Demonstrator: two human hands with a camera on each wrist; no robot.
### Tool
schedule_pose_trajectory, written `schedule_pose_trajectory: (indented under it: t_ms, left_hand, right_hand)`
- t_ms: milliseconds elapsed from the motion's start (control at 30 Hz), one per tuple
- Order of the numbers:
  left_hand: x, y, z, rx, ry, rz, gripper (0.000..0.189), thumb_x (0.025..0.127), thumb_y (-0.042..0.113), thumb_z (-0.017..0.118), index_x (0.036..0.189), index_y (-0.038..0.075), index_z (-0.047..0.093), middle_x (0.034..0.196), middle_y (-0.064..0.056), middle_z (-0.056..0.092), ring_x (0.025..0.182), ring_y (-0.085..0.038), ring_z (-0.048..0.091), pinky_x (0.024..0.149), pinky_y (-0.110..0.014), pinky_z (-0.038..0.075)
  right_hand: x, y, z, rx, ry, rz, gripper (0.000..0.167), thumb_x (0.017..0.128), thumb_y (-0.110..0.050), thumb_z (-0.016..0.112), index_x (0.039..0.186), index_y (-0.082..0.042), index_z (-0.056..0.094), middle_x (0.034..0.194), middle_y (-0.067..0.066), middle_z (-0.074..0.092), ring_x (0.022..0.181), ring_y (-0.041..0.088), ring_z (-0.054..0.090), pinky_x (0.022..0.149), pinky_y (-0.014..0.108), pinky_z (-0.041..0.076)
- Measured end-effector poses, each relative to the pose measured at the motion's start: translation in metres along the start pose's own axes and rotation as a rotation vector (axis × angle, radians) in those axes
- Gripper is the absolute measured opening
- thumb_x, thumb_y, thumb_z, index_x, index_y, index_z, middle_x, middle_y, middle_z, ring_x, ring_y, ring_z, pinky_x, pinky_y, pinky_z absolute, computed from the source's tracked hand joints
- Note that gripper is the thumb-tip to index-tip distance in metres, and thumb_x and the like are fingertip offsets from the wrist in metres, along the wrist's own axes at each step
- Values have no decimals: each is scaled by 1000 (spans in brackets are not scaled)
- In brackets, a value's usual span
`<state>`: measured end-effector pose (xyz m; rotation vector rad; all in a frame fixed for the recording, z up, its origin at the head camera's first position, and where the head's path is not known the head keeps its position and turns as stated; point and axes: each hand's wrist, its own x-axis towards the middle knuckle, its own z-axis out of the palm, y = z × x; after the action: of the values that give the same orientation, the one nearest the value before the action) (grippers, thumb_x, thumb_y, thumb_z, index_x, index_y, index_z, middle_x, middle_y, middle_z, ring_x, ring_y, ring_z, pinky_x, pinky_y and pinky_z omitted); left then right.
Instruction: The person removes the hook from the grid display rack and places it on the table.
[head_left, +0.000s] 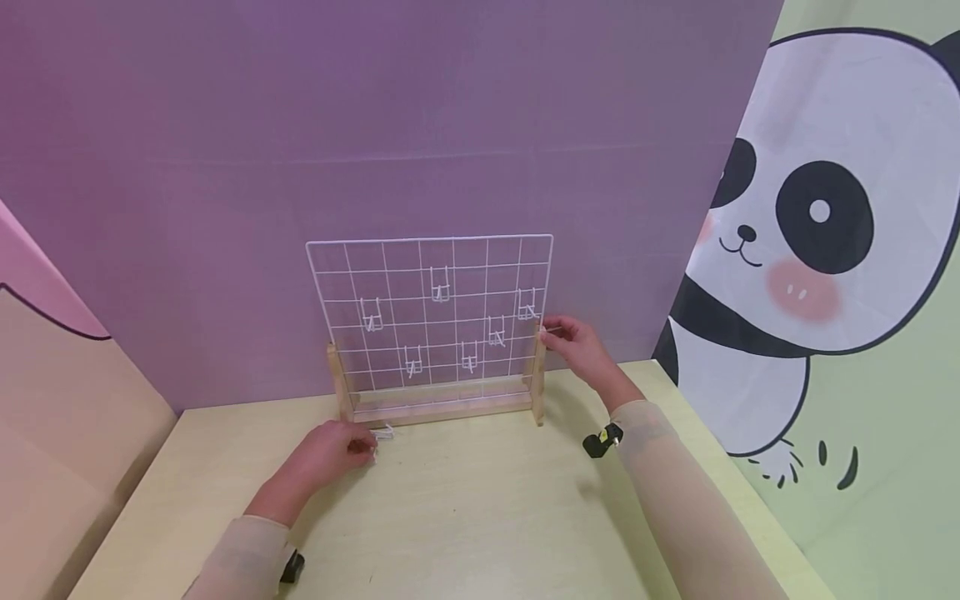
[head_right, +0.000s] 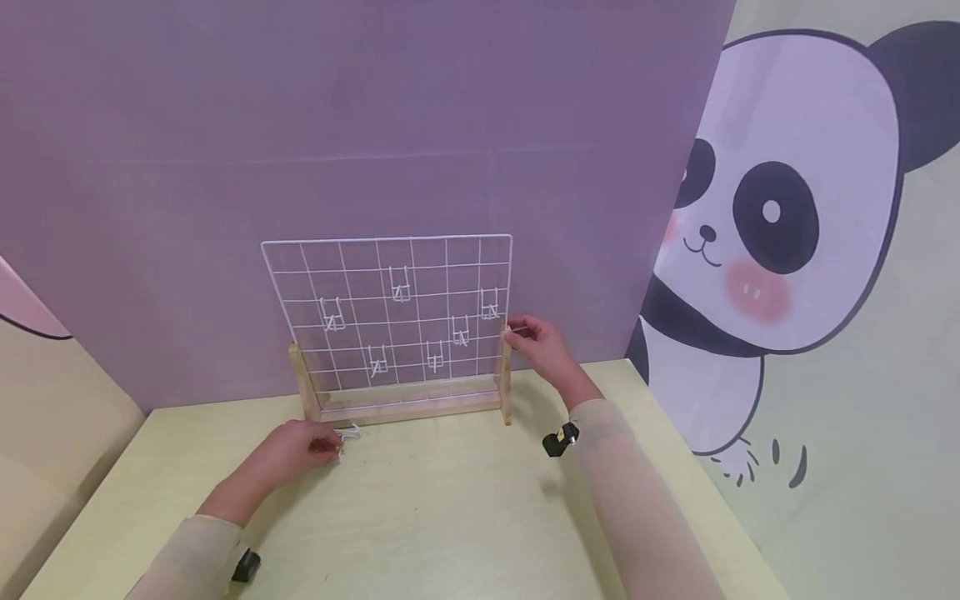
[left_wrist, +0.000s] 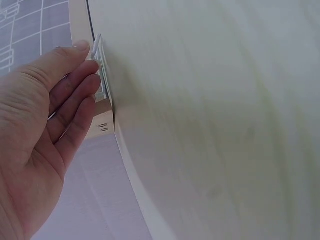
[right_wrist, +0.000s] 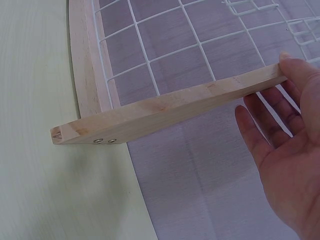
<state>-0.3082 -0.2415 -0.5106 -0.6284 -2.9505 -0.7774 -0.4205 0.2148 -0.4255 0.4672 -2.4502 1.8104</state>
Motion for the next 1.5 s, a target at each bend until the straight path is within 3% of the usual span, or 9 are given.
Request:
schedule_pose_trajectory:
  t_ms: [300, 467, 633, 900, 1133, 1500]
  left_hand:
    - [2, 1, -1, 4, 9, -17, 13, 93, 4, 87, 104, 8, 83, 91, 3, 75, 84, -15, 67, 83, -43, 64]
    - [2, -1, -1, 7, 50, -12, 11, 95, 5, 85, 106, 7, 83, 93, 3, 75, 87, -16, 69, 85, -46, 64]
    - [3, 3, -4, 7, 144, 14, 6, 99, 8, 82, 104, 11, 82, 92, 6, 74, 86, -16, 69, 82, -45, 63]
    - [10, 15, -15, -112, 341, 18, 4, 102, 8, 79, 105, 7, 82, 94, 2, 78, 87, -19, 70, 79, -41, 62]
    - [16, 24, -25, -223, 398, -32, 7, 105, 11, 76, 108, 6, 80, 98, -3, 77, 90, -22, 69, 81, -38, 61]
    - [35, 47, -46, -349, 567, -52, 17, 107, 16, 75, 114, 1, 76, 105, -13, 75, 95, -28, 68, 78, -20, 54]
  right_hand:
    - [1, 0, 0, 0, 2, -2, 36, 110, -14, 71, 141, 4, 67, 132, 21, 71, 122, 36, 69, 115, 55, 53]
    - [1, 2, 0, 7, 4, -9, 35, 109, -13, 71, 140, 4, 68, 130, 21, 72, 121, 35, 69, 114, 55, 54]
    - [2, 5, 1, 8, 9, -21, 34, 109, -13, 71, 139, 5, 68, 129, 20, 73, 118, 30, 70, 111, 50, 57]
    - [3, 8, 3, 15, 1, -49, 36, 111, -11, 68, 141, 7, 65, 133, 23, 70, 123, 32, 67, 112, 50, 56]
    - [4, 9, 2, 28, -10, -54, 37, 112, -12, 66, 144, 7, 63, 137, 27, 67, 129, 37, 63, 116, 54, 52]
    - [2, 7, 3, 27, -18, -33, 38, 112, -13, 66, 145, 6, 63, 139, 24, 67, 130, 36, 63, 117, 54, 52]
